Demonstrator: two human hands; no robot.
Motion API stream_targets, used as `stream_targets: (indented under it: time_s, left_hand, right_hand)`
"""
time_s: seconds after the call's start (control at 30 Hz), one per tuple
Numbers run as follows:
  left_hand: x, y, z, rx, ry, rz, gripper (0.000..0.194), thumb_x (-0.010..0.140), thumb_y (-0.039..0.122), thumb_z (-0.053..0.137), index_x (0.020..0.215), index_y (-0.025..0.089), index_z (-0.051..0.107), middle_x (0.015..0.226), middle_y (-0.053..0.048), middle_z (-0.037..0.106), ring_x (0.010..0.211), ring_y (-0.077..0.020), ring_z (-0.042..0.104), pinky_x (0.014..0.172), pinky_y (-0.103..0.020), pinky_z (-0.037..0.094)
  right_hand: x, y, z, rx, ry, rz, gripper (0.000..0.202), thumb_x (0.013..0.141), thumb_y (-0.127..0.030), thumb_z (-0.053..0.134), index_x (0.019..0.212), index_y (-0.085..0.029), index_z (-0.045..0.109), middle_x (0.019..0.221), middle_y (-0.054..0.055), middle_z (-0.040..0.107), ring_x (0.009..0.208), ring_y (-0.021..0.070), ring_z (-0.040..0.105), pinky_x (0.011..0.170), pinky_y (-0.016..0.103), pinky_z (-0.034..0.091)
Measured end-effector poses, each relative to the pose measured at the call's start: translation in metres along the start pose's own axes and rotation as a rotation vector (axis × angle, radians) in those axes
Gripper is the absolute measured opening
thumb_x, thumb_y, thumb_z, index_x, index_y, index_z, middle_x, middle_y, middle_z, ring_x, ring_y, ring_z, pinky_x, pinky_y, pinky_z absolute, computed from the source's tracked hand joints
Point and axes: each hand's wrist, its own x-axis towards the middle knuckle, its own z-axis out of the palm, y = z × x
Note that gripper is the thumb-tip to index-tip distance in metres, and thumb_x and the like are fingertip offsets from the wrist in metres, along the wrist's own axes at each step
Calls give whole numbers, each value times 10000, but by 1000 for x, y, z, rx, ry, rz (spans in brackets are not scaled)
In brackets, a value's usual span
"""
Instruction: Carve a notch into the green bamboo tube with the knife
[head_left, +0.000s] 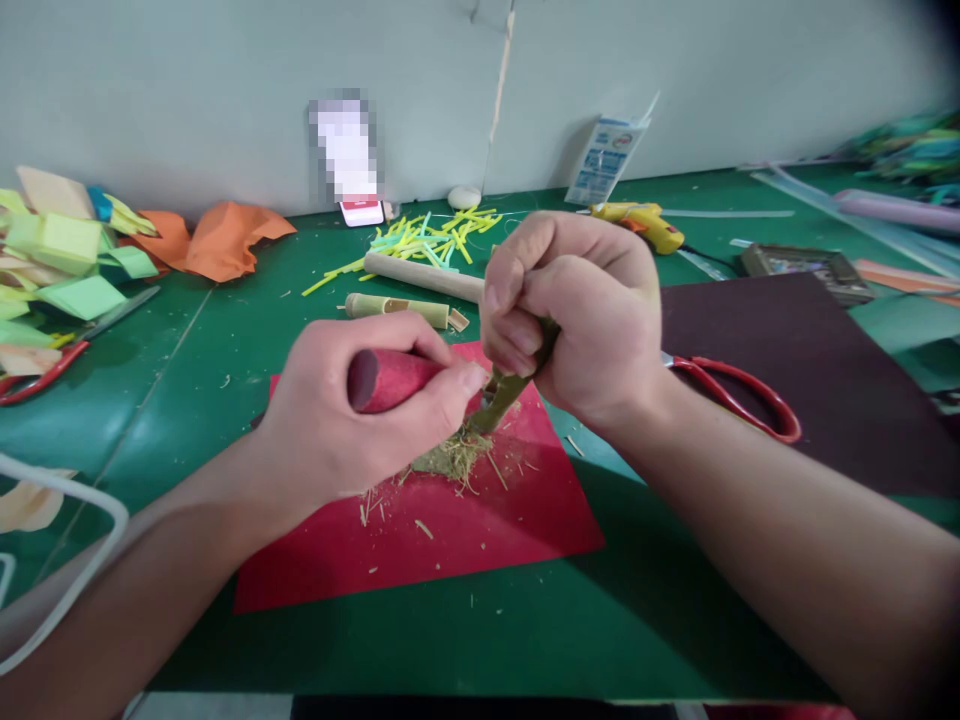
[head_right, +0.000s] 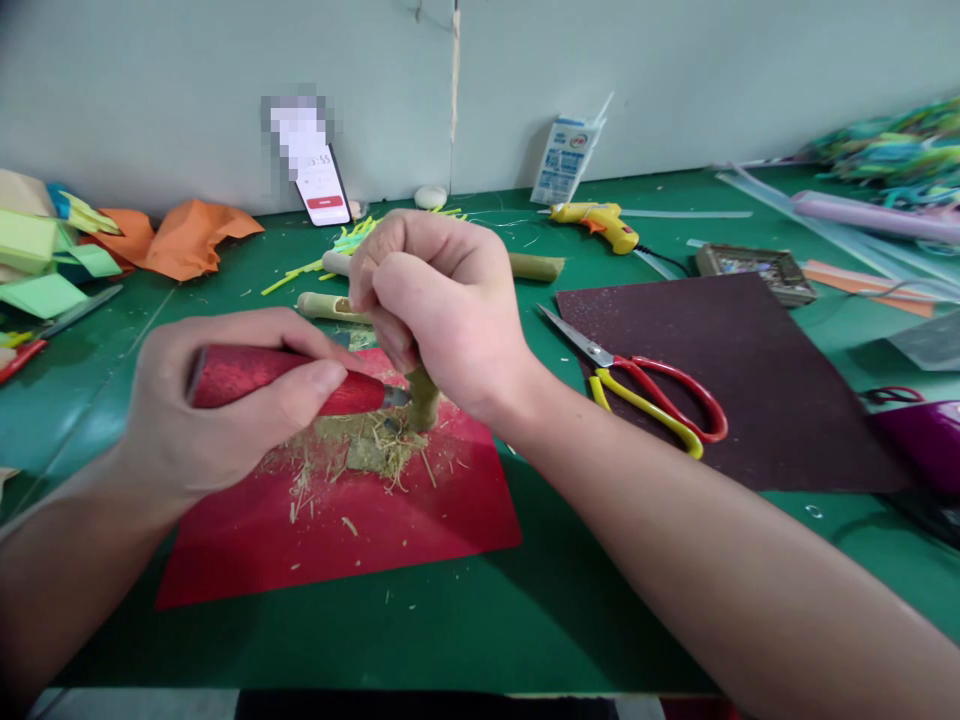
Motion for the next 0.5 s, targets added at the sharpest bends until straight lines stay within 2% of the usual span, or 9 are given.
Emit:
stream_targets:
  time_s: [0.17,0.23,0.4,0.5]
  left_hand:
    - [-5,2,6,-21,-74,28,19,743,201,674,728,199,685,710,14,722,596,-120,638,551,-213,533]
    - [-8,3,8,-12,-98,48,44,751,166,639,747,191,675,718,17,720,639,-114,658,611,-204,545]
    - [-15,2,6,159,-176,252,43,789,192,592,752,199,612,787,13,727,672,-120,661,604,-221,517]
    - [-14,-2,1,170,-251,323,42,800,189,573,777,218,593,817,16,730,692,-128,663,622,-238,518]
  right_hand:
    - [-5,-5,9,17,-26,-24,247,721,-13,466,569,-193,538,418,-74,438,323,61,363,345,209,301]
    - [-6,-6,12,23,-33,1,249,677,12,460,542,-188,519,437,-65,478,332,55,383,348,199,316]
    - [-5,-5,13,51,-33,-25,228,671,-6,451,540,-183,512,406,-83,438,329,44,356,396,189,365]
    - [-4,-6,11,50,-60,4,225,646,-1,450,526,-187,489,411,-79,446,335,43,361,384,182,360]
